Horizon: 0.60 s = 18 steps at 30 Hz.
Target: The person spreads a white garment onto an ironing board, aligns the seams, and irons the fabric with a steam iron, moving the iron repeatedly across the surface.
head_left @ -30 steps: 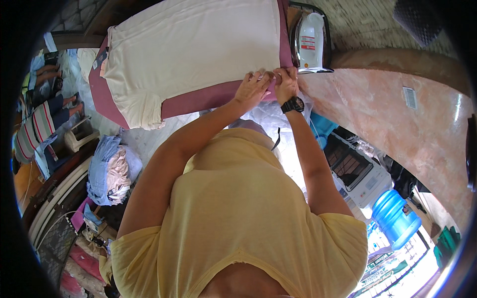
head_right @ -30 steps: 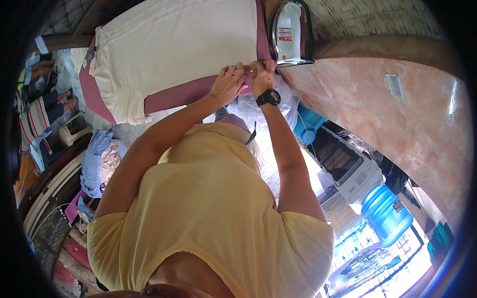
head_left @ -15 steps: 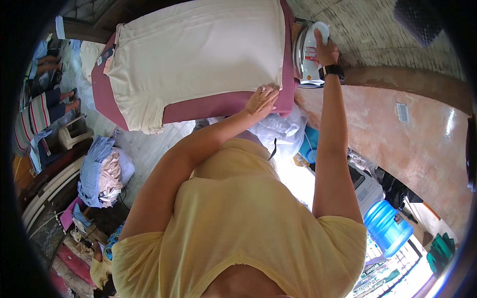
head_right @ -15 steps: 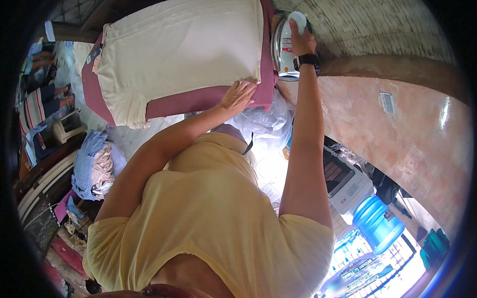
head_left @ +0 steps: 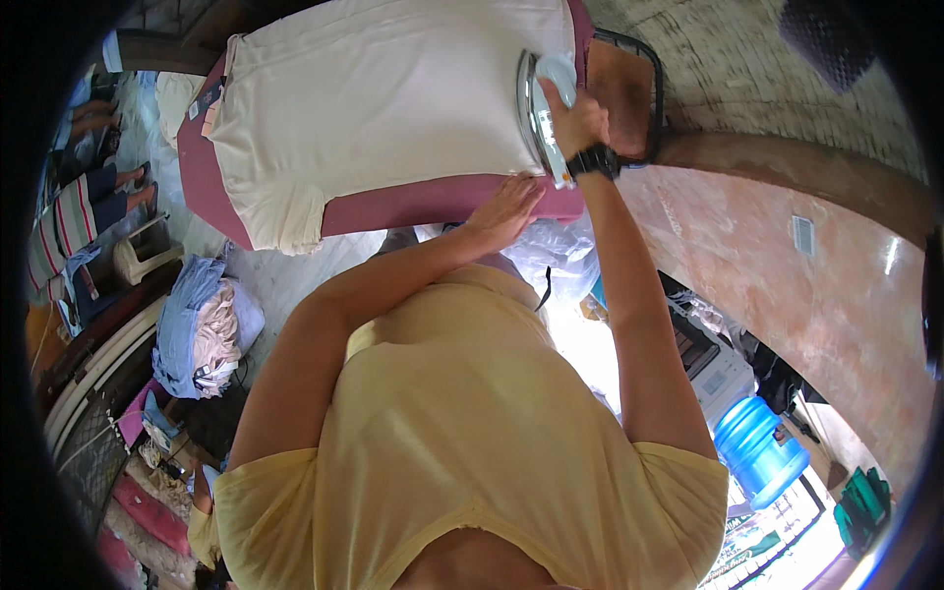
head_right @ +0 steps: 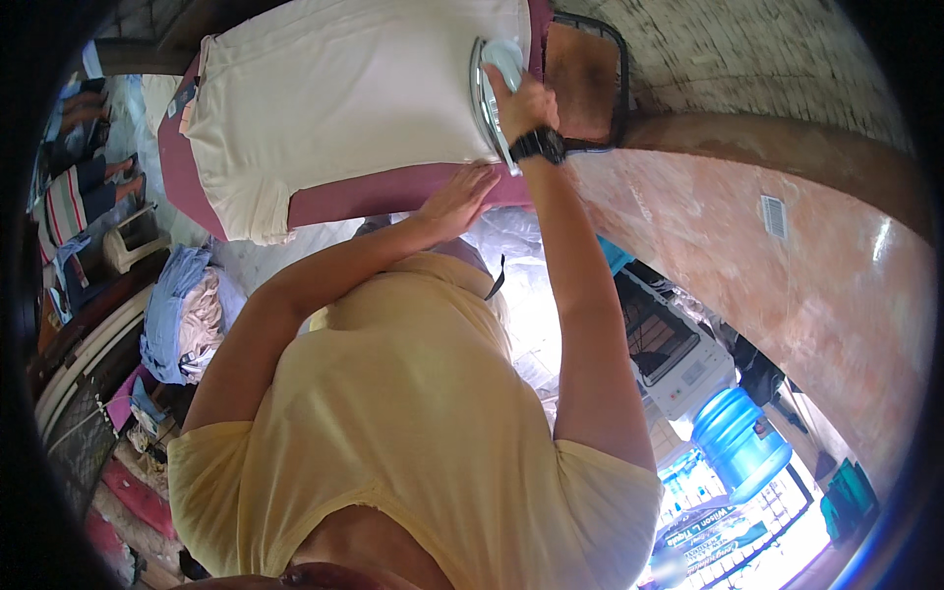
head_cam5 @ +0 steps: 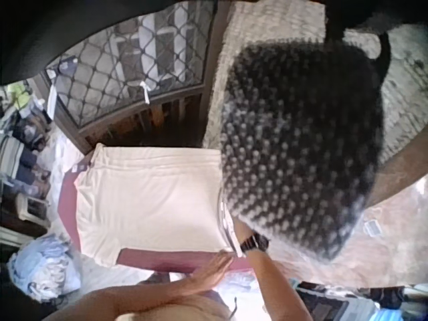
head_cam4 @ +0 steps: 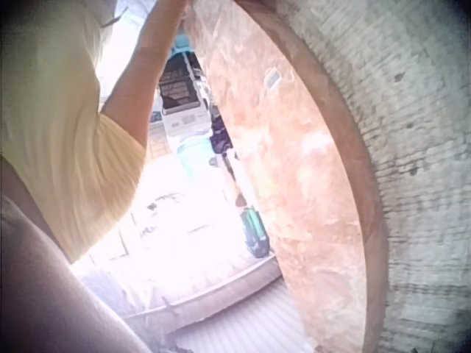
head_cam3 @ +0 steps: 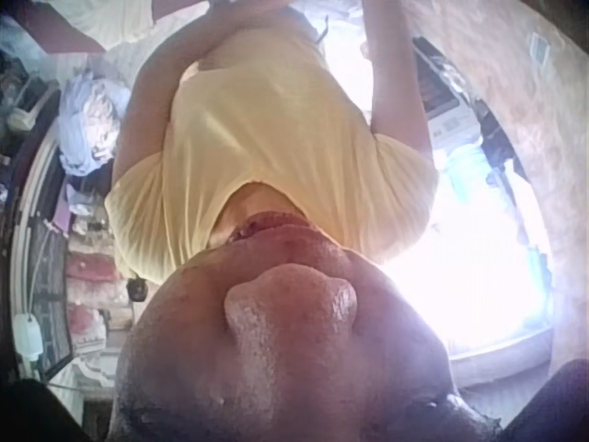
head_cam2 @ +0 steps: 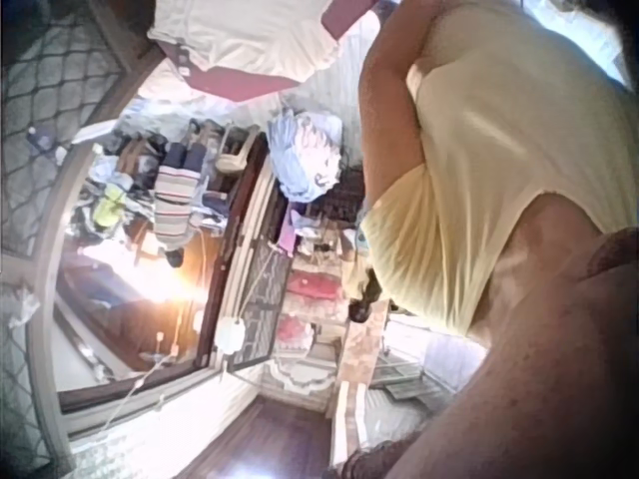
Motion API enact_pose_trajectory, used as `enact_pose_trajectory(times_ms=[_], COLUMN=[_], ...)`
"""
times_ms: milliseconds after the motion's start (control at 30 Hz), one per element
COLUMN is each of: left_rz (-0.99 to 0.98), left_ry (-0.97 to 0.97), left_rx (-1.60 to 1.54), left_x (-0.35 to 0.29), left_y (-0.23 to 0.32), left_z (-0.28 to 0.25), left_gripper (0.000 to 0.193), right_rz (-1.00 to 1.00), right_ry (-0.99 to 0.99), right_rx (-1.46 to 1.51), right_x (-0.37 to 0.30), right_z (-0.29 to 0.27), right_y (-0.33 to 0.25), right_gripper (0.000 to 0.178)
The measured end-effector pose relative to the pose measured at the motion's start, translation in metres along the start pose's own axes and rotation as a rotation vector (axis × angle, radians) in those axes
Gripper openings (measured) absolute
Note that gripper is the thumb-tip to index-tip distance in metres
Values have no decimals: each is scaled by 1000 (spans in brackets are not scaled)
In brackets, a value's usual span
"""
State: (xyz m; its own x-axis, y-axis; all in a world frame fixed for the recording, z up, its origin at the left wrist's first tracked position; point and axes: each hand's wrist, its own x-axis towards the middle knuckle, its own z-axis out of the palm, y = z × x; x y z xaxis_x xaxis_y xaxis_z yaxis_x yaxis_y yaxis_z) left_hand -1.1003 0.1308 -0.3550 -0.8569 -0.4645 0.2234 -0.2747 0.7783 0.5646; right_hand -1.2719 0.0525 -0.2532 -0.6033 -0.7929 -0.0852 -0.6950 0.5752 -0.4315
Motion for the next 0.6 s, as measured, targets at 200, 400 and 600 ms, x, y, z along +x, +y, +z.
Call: enact_pose_trajectory(times_ms=[200, 400, 600], left_rz=[-983, -1400, -1559], left_ry=[219, 1017, 1364], left_rx=[-1092, -1594, -1617], left_x=[-102, -140, -126], left_y=[-45, -97, -119], left_z=[-62, -99, -96], left_gripper=[32, 30, 11], right_rz=[-85, -393, -1112], right_ry=[-24, -177, -654], right_rx=[-37, -54, -217], right_x=[-32, 9, 2], right_z=[3, 12, 6], right_y=[25, -7, -47], right_gripper=[68, 67, 57])
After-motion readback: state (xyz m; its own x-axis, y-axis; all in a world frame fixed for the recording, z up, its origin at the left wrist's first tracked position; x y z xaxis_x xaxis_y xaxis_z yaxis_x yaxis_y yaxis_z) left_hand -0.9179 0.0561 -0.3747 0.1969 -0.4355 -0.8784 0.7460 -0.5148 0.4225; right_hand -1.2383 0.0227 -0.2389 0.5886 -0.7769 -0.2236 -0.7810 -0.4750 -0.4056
